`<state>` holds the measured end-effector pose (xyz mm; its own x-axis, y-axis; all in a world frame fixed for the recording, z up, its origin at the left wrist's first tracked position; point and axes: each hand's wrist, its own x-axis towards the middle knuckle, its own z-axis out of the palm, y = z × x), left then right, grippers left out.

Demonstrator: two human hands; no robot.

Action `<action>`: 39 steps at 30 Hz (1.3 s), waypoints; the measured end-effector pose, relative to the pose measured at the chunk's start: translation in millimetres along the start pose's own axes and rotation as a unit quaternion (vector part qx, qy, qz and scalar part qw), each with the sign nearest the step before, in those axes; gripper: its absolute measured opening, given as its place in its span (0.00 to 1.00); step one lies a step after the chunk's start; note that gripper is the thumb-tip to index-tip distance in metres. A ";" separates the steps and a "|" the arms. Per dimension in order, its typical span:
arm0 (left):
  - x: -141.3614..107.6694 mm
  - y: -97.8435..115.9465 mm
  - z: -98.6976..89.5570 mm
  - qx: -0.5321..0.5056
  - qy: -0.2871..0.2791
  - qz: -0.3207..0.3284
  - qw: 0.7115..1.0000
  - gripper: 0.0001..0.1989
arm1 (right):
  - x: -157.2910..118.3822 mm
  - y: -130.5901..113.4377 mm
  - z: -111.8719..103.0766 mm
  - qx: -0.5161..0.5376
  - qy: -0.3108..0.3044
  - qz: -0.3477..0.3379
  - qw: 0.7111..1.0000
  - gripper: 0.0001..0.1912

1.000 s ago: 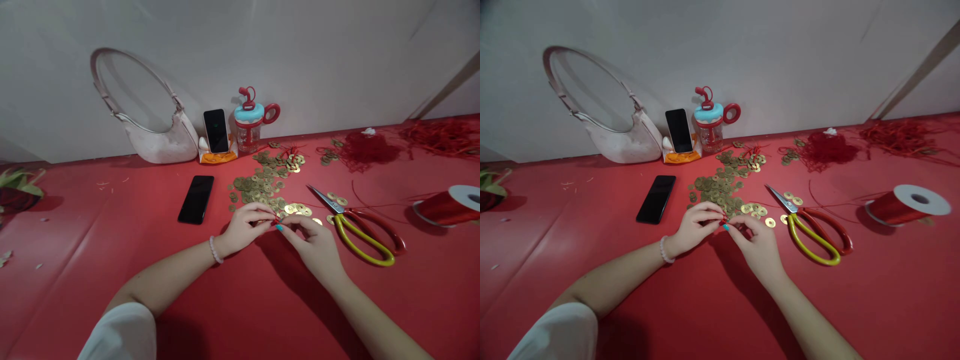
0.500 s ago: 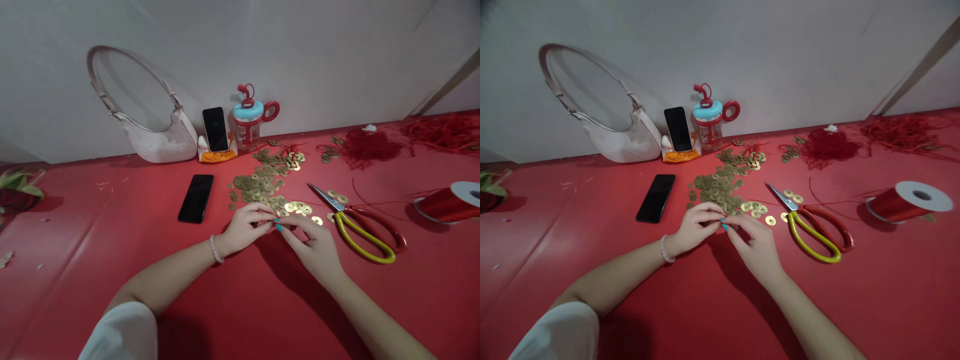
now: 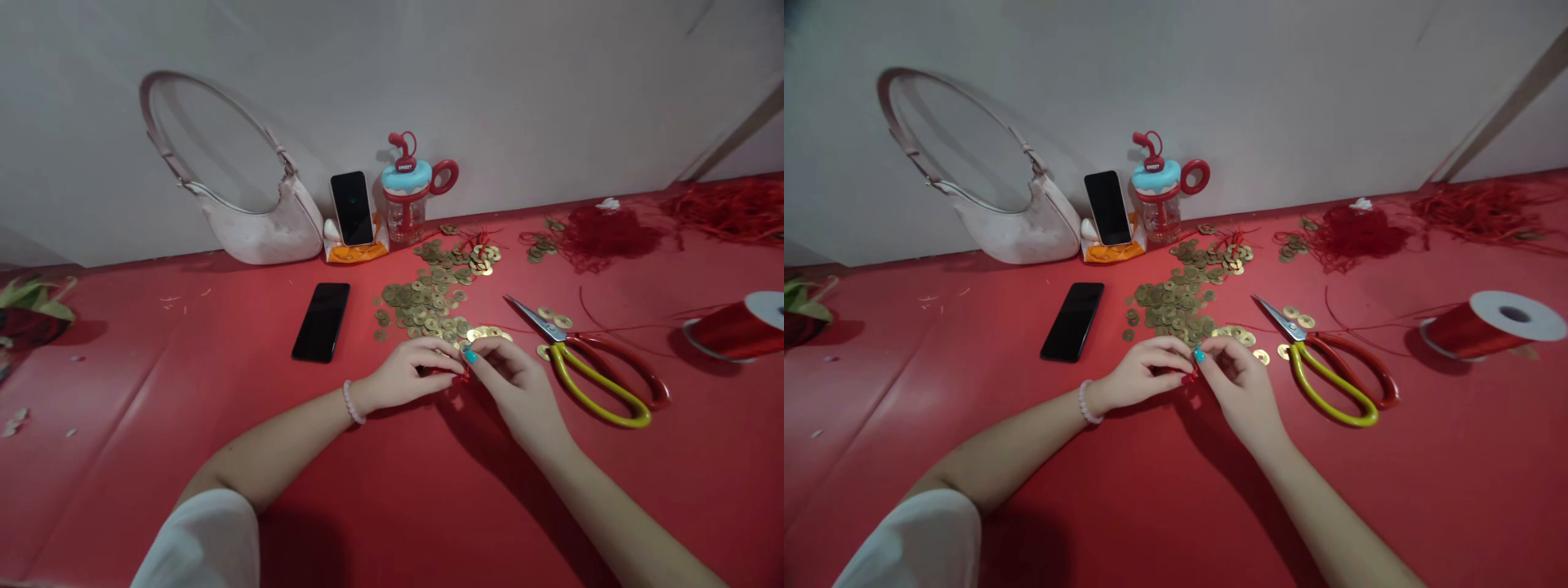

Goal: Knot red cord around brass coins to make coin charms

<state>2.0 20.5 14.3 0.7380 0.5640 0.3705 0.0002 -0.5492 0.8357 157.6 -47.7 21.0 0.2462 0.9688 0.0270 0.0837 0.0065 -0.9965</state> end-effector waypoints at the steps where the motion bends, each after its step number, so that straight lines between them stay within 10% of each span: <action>1: 0.0 -0.1 -0.1 -0.006 0.003 0.004 1.000 0.07 | 0.3 0.8 0.3 0.011 -0.006 0.005 1.000 0.05; 39: -0.3 2.6 4.0 -0.026 0.033 -0.060 0.997 0.07 | -4.2 9.9 5.9 0.062 -0.002 0.114 0.992 0.12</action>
<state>4.5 16.4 14.7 0.6885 0.6646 0.2904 0.0501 -0.4430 0.8951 151.7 -50.2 10.5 0.2415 0.9495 -0.2003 -0.0940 -0.1825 -0.9787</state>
